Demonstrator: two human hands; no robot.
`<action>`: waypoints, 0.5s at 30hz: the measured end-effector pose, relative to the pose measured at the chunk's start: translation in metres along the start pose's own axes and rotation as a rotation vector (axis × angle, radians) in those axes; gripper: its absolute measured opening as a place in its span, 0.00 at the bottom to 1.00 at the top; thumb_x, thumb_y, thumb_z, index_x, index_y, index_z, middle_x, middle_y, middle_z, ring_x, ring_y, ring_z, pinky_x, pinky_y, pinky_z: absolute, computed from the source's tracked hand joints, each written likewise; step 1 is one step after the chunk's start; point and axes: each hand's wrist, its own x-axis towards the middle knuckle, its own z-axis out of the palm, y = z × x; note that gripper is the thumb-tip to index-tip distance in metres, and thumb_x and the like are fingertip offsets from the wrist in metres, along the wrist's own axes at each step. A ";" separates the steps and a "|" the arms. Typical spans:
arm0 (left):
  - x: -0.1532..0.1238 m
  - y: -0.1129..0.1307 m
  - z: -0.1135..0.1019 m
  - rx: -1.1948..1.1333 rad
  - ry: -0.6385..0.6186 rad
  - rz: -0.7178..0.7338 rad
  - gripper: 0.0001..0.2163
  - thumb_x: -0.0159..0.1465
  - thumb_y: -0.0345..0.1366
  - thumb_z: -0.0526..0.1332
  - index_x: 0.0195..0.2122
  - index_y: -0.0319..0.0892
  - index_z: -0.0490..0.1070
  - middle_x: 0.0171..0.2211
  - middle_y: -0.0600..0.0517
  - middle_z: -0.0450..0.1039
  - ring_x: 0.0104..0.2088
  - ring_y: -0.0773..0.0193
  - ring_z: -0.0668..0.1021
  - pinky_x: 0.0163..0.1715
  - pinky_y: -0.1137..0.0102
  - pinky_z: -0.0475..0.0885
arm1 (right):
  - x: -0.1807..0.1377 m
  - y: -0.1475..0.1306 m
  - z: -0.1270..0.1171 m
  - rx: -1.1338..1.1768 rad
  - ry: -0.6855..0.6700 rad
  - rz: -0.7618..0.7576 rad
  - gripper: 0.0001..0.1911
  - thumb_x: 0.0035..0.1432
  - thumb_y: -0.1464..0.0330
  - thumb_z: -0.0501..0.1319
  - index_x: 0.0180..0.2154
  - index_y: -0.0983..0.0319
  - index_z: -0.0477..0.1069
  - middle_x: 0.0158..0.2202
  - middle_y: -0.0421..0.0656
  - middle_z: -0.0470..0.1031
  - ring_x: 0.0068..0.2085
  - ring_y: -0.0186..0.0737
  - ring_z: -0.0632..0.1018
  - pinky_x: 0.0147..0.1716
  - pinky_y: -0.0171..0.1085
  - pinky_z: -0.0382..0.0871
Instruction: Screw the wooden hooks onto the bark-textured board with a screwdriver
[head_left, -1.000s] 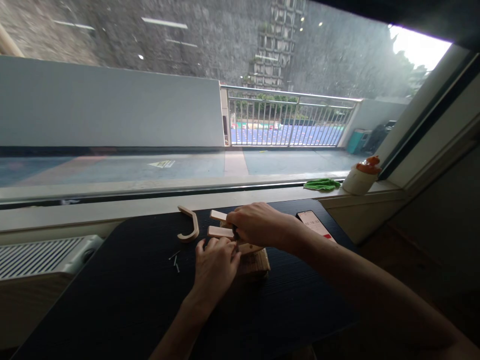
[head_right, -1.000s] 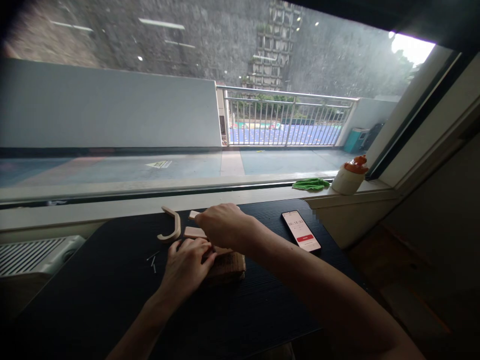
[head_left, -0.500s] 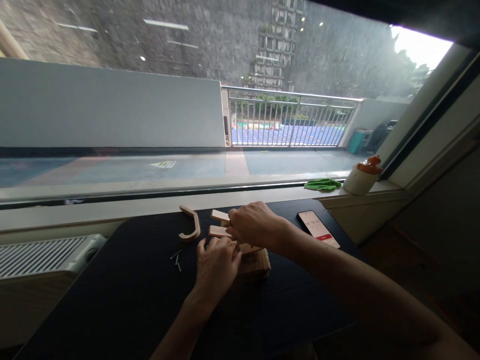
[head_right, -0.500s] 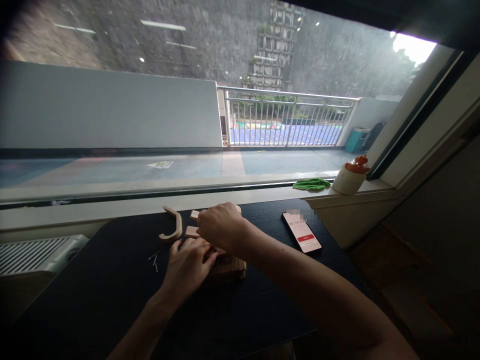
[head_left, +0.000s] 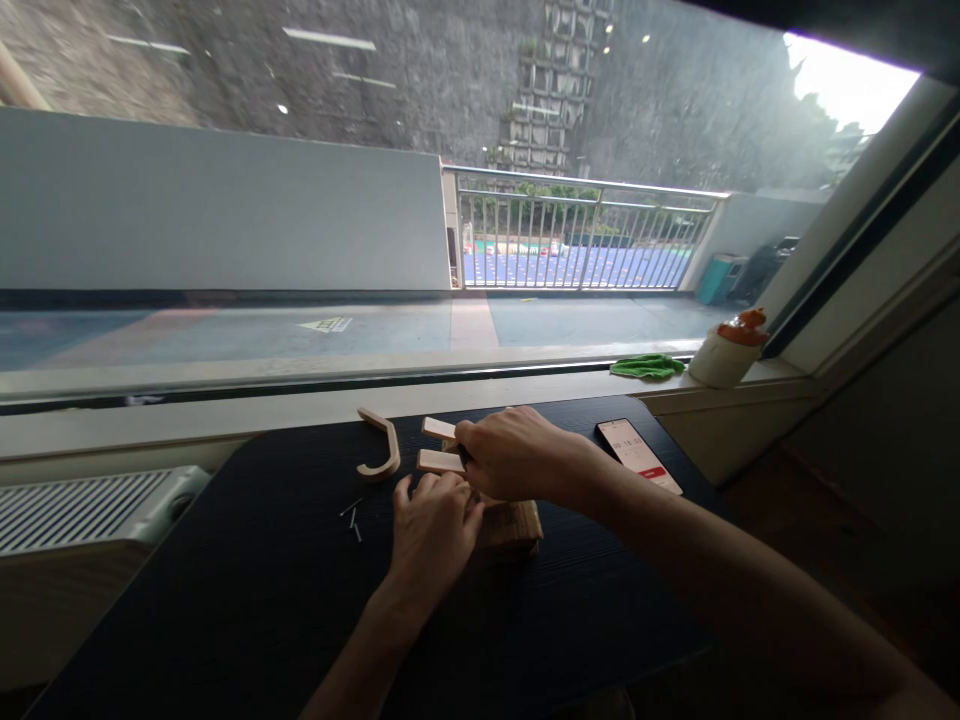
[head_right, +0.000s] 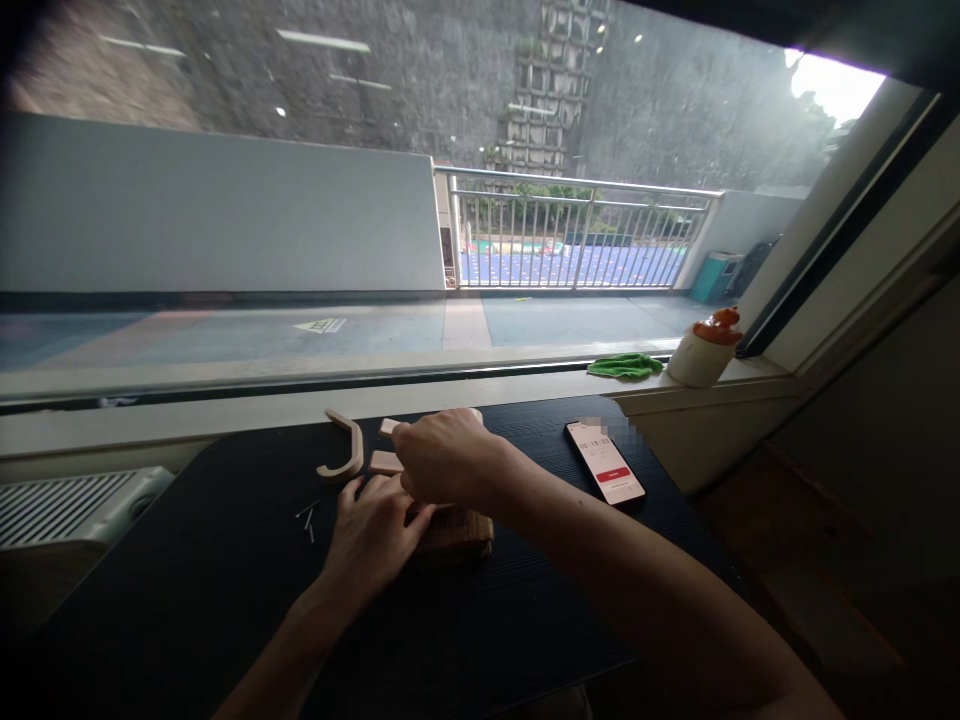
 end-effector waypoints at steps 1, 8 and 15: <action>0.000 0.000 0.000 0.000 0.001 0.001 0.08 0.60 0.36 0.53 0.33 0.46 0.71 0.36 0.51 0.72 0.42 0.56 0.69 0.50 0.56 0.52 | 0.000 0.000 0.000 -0.005 0.000 0.007 0.13 0.56 0.67 0.50 0.41 0.63 0.65 0.32 0.47 0.75 0.32 0.44 0.75 0.28 0.37 0.62; 0.000 0.001 0.000 -0.007 -0.001 -0.011 0.07 0.59 0.36 0.53 0.33 0.45 0.71 0.36 0.51 0.72 0.42 0.57 0.69 0.50 0.57 0.52 | 0.002 0.001 -0.001 -0.008 -0.035 0.073 0.17 0.57 0.60 0.47 0.38 0.63 0.68 0.32 0.49 0.75 0.31 0.42 0.75 0.29 0.38 0.62; -0.002 0.001 0.000 0.005 0.001 0.005 0.08 0.60 0.36 0.53 0.33 0.45 0.71 0.36 0.51 0.72 0.42 0.57 0.69 0.49 0.56 0.52 | 0.000 0.003 -0.002 -0.044 0.010 0.101 0.18 0.56 0.59 0.50 0.34 0.65 0.70 0.30 0.49 0.75 0.31 0.46 0.75 0.28 0.40 0.62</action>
